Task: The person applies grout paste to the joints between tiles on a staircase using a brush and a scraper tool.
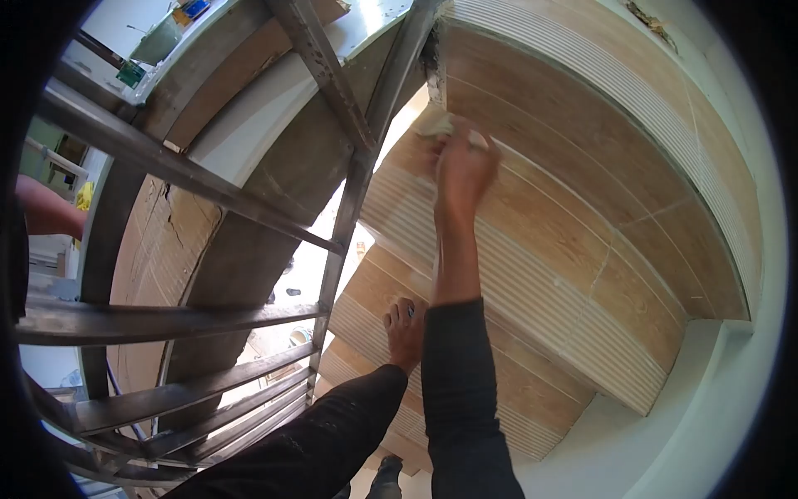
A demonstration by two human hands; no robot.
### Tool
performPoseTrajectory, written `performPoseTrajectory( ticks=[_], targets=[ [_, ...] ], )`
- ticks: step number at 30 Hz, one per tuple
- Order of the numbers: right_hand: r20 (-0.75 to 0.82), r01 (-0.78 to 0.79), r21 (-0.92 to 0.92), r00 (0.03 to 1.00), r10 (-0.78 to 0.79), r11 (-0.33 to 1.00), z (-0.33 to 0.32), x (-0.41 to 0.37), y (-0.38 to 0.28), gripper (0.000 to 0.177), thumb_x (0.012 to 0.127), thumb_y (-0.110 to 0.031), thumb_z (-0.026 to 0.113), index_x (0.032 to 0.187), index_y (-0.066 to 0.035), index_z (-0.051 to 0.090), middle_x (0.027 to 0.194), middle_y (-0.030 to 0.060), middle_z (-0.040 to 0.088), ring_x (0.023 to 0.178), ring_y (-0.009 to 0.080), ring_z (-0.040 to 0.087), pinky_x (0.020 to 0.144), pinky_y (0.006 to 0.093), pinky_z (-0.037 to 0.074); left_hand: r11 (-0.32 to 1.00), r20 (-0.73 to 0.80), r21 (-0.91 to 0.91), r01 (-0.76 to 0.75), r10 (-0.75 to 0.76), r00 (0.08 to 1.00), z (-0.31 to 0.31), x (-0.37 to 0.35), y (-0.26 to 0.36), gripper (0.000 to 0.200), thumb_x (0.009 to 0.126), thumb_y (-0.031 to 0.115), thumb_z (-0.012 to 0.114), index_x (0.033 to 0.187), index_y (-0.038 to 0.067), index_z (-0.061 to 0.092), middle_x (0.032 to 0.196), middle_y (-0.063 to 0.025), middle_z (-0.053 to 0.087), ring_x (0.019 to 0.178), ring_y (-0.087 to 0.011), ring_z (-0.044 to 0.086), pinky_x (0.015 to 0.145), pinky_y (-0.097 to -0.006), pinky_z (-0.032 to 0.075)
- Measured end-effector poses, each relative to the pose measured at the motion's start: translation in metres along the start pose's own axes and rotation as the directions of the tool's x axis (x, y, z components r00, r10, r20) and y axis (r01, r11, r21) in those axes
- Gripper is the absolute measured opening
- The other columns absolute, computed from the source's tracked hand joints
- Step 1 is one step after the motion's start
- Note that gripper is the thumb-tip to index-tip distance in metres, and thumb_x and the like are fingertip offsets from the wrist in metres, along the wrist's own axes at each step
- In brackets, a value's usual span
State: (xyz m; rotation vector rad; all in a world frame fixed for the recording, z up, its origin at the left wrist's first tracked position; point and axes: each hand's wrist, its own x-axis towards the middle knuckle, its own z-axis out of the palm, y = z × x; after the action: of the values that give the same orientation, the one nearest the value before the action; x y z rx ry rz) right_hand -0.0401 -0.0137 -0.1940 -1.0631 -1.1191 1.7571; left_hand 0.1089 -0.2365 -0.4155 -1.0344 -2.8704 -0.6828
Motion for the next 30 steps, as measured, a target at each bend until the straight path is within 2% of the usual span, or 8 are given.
performPoseTrajectory(
  ticks=[3, 5, 9, 11, 18, 24, 27, 30],
  targets=[
    [-0.127, 0.119, 0.034, 0.985, -0.113, 0.992, -0.011, -0.011, 0.009, 0.025, 0.105, -0.018, 0.061, 0.11, 0.004, 0.072, 0.079, 0.0113, 0.071, 0.06, 0.0186, 0.068, 0.05, 0.0306, 0.053, 1.0, 0.027, -0.007, 0.004, -0.004, 1.0, -0.005, 0.004, -0.002, 0.028, 0.089, 0.023, 0.065, 0.111, 0.006, 0.065, 0.11, -0.0177, 0.058, 0.103, -0.0368, 0.057, 0.085, -0.0525, 0.043],
    [-0.126, 0.019, 0.227, 0.992, 0.01, 0.974, 0.001, -0.01, 0.019, 0.025, 0.105, -0.018, 0.062, 0.114, 0.003, 0.071, 0.082, 0.0111, 0.071, 0.064, 0.0192, 0.069, 0.053, 0.0321, 0.056, 1.0, 0.028, -0.021, 0.0, 0.0, 1.0, -0.007, 0.003, 0.001, 0.026, 0.091, 0.023, 0.065, 0.111, 0.006, 0.065, 0.11, -0.0174, 0.058, 0.103, -0.0366, 0.057, 0.086, -0.0523, 0.043],
    [-0.073, -0.095, 0.236, 0.991, 0.115, 0.967, 0.02, -0.002, 0.016, 0.026, 0.105, -0.02, 0.061, 0.118, 0.001, 0.07, 0.085, 0.0111, 0.071, 0.069, 0.0191, 0.07, 0.058, 0.0326, 0.06, 1.0, 0.07, -0.011, 0.009, -0.008, 0.998, -0.001, 0.0, -0.003, 0.024, 0.094, 0.025, 0.065, 0.111, 0.007, 0.065, 0.112, -0.0168, 0.058, 0.104, -0.0368, 0.056, 0.087, -0.0518, 0.043],
    [-0.083, 0.03, 0.188, 0.996, -0.015, 0.982, 0.006, -0.012, 0.016, 0.026, 0.106, -0.021, 0.06, 0.117, 0.001, 0.07, 0.087, 0.0119, 0.072, 0.073, 0.0188, 0.071, 0.062, 0.0318, 0.061, 1.0, 0.037, -0.015, -0.002, 0.002, 0.999, 0.003, 0.004, -0.008, 0.024, 0.095, 0.026, 0.065, 0.111, 0.007, 0.065, 0.113, -0.0166, 0.058, 0.104, -0.037, 0.056, 0.087, -0.0518, 0.043],
    [-0.019, -0.019, 0.208, 1.0, 0.023, 0.978, 0.018, -0.004, 0.018, 0.029, 0.105, -0.021, 0.06, 0.121, 0.001, 0.07, 0.094, 0.0142, 0.074, 0.079, 0.0197, 0.074, 0.066, 0.0328, 0.06, 0.999, 0.065, -0.024, 0.023, -0.022, 0.998, 0.001, 0.003, -0.006, 0.026, 0.092, 0.026, 0.067, 0.111, 0.007, 0.065, 0.113, -0.0159, 0.059, 0.104, -0.0365, 0.057, 0.089, -0.0522, 0.043],
    [0.077, 0.012, 0.109, 0.997, -0.021, 0.994, -0.005, -0.018, -0.003, 0.027, 0.106, -0.021, 0.059, 0.112, 0.002, 0.072, 0.083, 0.0121, 0.073, 0.066, 0.0157, 0.069, 0.056, 0.0303, 0.057, 0.999, 0.049, -0.043, 0.023, -0.021, 0.999, -0.005, 0.004, 0.0, 0.031, 0.085, 0.024, 0.069, 0.111, 0.007, 0.065, 0.112, -0.0159, 0.059, 0.105, -0.0357, 0.057, 0.088, -0.051, 0.043],
    [-0.081, 0.06, 0.02, 0.995, -0.058, 0.998, -0.02, -0.013, -0.011, 0.027, 0.107, -0.021, 0.059, 0.112, 0.002, 0.071, 0.08, 0.0109, 0.072, 0.064, 0.0143, 0.068, 0.056, 0.03, 0.057, 0.998, 0.04, -0.048, 0.033, -0.031, 0.999, -0.006, 0.004, 0.0, 0.033, 0.084, 0.024, 0.069, 0.112, 0.007, 0.065, 0.111, -0.016, 0.058, 0.105, -0.0352, 0.056, 0.087, -0.0511, 0.043],
    [0.062, 0.016, 0.027, 0.998, -0.018, 0.999, 0.003, -0.003, 0.01, 0.028, 0.106, -0.025, 0.063, 0.111, 0.0, 0.073, 0.078, 0.0093, 0.071, 0.066, 0.0134, 0.067, 0.058, 0.0301, 0.057, 0.998, 0.034, -0.062, 0.031, -0.029, 0.999, -0.002, 0.004, 0.0, 0.032, 0.084, 0.022, 0.069, 0.111, 0.007, 0.065, 0.11, -0.0161, 0.057, 0.105, -0.0356, 0.056, 0.087, -0.0514, 0.042]
  ],
)
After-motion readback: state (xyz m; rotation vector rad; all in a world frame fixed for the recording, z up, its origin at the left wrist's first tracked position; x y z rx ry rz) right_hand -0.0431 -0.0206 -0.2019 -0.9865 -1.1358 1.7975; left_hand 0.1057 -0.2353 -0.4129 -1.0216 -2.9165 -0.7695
